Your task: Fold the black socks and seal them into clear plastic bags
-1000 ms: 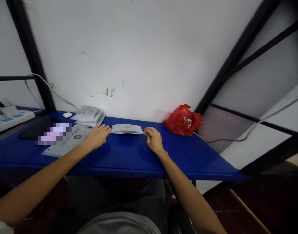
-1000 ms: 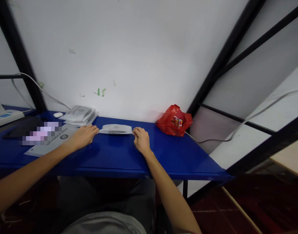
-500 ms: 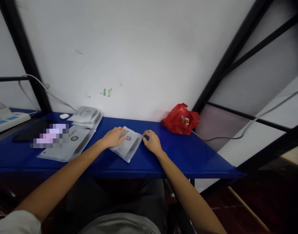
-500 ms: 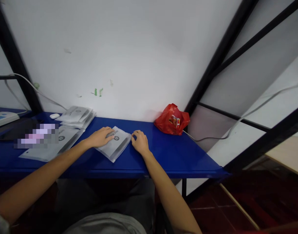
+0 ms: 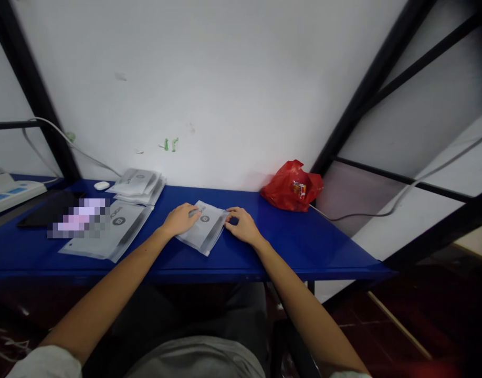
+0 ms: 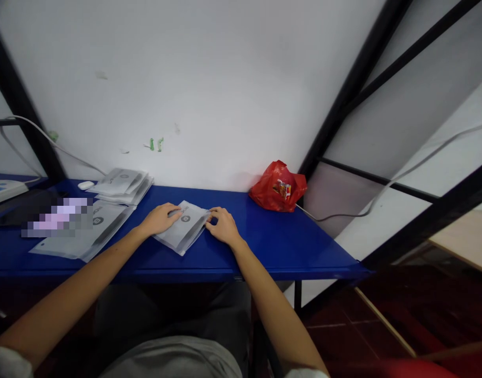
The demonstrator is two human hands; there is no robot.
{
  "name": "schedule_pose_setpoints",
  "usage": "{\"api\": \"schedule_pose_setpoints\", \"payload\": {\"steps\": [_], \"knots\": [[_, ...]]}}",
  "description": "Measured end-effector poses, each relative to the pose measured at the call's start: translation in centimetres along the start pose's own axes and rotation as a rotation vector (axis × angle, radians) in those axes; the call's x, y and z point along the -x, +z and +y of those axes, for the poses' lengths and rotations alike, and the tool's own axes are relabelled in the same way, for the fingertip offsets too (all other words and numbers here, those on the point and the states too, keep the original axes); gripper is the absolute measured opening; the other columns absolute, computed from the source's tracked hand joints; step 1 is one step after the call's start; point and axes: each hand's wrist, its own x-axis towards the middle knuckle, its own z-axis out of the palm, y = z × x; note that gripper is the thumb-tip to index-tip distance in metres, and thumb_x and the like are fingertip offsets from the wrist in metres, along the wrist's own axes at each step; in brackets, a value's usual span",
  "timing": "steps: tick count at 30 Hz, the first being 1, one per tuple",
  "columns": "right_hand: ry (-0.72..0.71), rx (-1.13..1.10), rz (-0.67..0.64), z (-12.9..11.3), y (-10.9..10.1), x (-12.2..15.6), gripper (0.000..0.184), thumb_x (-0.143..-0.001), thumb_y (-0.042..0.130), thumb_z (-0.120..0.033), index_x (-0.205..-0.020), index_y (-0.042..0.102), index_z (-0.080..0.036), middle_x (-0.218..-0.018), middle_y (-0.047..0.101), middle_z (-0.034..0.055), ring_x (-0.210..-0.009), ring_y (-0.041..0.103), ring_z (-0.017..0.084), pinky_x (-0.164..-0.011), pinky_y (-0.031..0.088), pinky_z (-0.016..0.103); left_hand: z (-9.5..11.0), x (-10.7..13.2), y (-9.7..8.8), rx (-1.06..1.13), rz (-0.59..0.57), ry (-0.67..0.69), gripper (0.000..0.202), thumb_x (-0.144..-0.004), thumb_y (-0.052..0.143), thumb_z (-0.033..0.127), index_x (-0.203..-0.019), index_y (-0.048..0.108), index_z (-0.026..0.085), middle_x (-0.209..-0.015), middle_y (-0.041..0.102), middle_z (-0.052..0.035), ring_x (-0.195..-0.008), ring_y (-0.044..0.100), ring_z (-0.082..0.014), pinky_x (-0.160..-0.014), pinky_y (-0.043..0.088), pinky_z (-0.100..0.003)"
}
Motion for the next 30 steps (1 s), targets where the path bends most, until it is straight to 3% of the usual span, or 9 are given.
{"api": "schedule_pose_setpoints", "payload": {"steps": [7,11,14,16,18,21,24,27,30], "knots": [[0.124,0.045,0.018,0.0,0.2,-0.1,0.026,-0.079,0.061,-0.043,-0.088,0.071,-0.02,-0.121,0.06,0.0114,-0.11,0.055,0.028,-0.094,0.042,0.047,-0.3,0.3,-0.2,0.026,0.022,0.036,0.036,-0.085,0.048,0.041,-0.107,0.066,0.019,-0.102,0.067,-0.0069,-0.093,0.062,-0.0211,-0.084,0.045,-0.03],[0.163,0.062,-0.109,0.3,0.3,-0.1,0.036,-0.082,0.055,-0.045,-0.102,0.07,-0.019,-0.131,0.054,0.0124,-0.121,0.048,0.031,-0.1,0.039,0.047,0.0,0.5,-0.2,0.123,0.013,0.058,0.03,-0.085,0.047,0.038,-0.087,0.07,0.019,-0.082,0.068,-0.0038,-0.076,0.062,-0.0176,-0.072,0.045,-0.027],[0.127,0.045,-0.212,0.7,0.4,-0.2,0.04,-0.077,0.062,-0.041,-0.112,0.067,-0.021,-0.138,0.048,0.0112,-0.127,0.042,0.032,-0.103,0.036,0.046,0.1,0.4,0.1,0.165,0.013,0.033,0.025,-0.084,0.048,0.035,-0.079,0.067,0.019,-0.072,0.066,-0.0018,-0.067,0.06,-0.0157,-0.067,0.044,-0.026],[0.105,0.016,-0.241,1.0,0.4,-0.4,0.045,-0.074,0.065,-0.037,-0.115,0.064,-0.02,-0.139,0.046,0.0108,-0.128,0.041,0.032,-0.104,0.036,0.046,-0.2,0.2,0.6,0.141,0.053,0.014,0.022,-0.083,0.05,0.034,-0.084,0.065,0.018,-0.079,0.067,-0.0033,-0.071,0.06,-0.0162,-0.07,0.046,-0.027],[0.069,-0.03,-0.247,1.2,0.3,-0.5,0.047,-0.073,0.066,-0.035,-0.117,0.063,-0.02,-0.139,0.047,0.0103,-0.128,0.042,0.033,-0.105,0.035,0.047,-0.6,0.0,1.0,0.081,0.093,-0.019,0.026,-0.084,0.05,0.033,-0.098,0.063,0.016,-0.097,0.066,-0.0075,-0.087,0.06,-0.0188,-0.081,0.045,-0.03],[-0.02,-0.111,-0.254,1.5,0.2,-0.6,0.051,-0.074,0.065,-0.036,-0.123,0.058,-0.022,-0.139,0.047,0.0084,-0.129,0.041,0.032,-0.107,0.033,0.048,-1.4,-0.5,1.4,0.001,0.063,-0.079,0.035,-0.087,0.044,0.03,-0.113,0.059,0.012,-0.117,0.059,-0.0137,-0.109,0.053,-0.0245,-0.096,0.038,-0.037],[-0.038,-0.156,-0.28,1.9,0.3,-0.5,0.062,-0.073,0.066,-0.04,-0.13,0.052,-0.021,-0.142,0.044,0.0093,-0.131,0.038,0.031,-0.109,0.03,0.048,-1.9,-0.8,1.2,-0.001,-0.007,-0.099,0.03,-0.088,0.042,0.028,-0.1,0.066,0.014,-0.112,0.063,-0.0127,-0.11,0.053,-0.0258,-0.096,0.038,-0.038],[-0.013,-0.158,-0.286,2.3,0.3,-0.4,0.07,-0.071,0.069,-0.042,-0.134,0.047,-0.019,-0.143,0.042,0.0111,-0.132,0.037,0.031,-0.11,0.029,0.048,-2.0,-0.9,0.6,0.02,-0.056,-0.115,0.022,-0.084,0.048,0.024,-0.082,0.068,0.017,-0.097,0.068,-0.0089,-0.098,0.06,-0.0222,-0.089,0.042,-0.032],[-0.033,-0.136,-0.278,2.2,-0.1,-0.4,0.058,-0.074,0.065,-0.041,-0.127,0.054,-0.021,-0.141,0.045,0.0103,-0.131,0.039,0.029,-0.11,0.029,0.046,-1.7,-0.8,-0.1,0.054,-0.093,-0.149,0.015,-0.08,0.052,0.019,-0.077,0.067,0.017,-0.084,0.07,-0.0059,-0.08,0.064,-0.0182,-0.072,0.046,-0.026]]}}
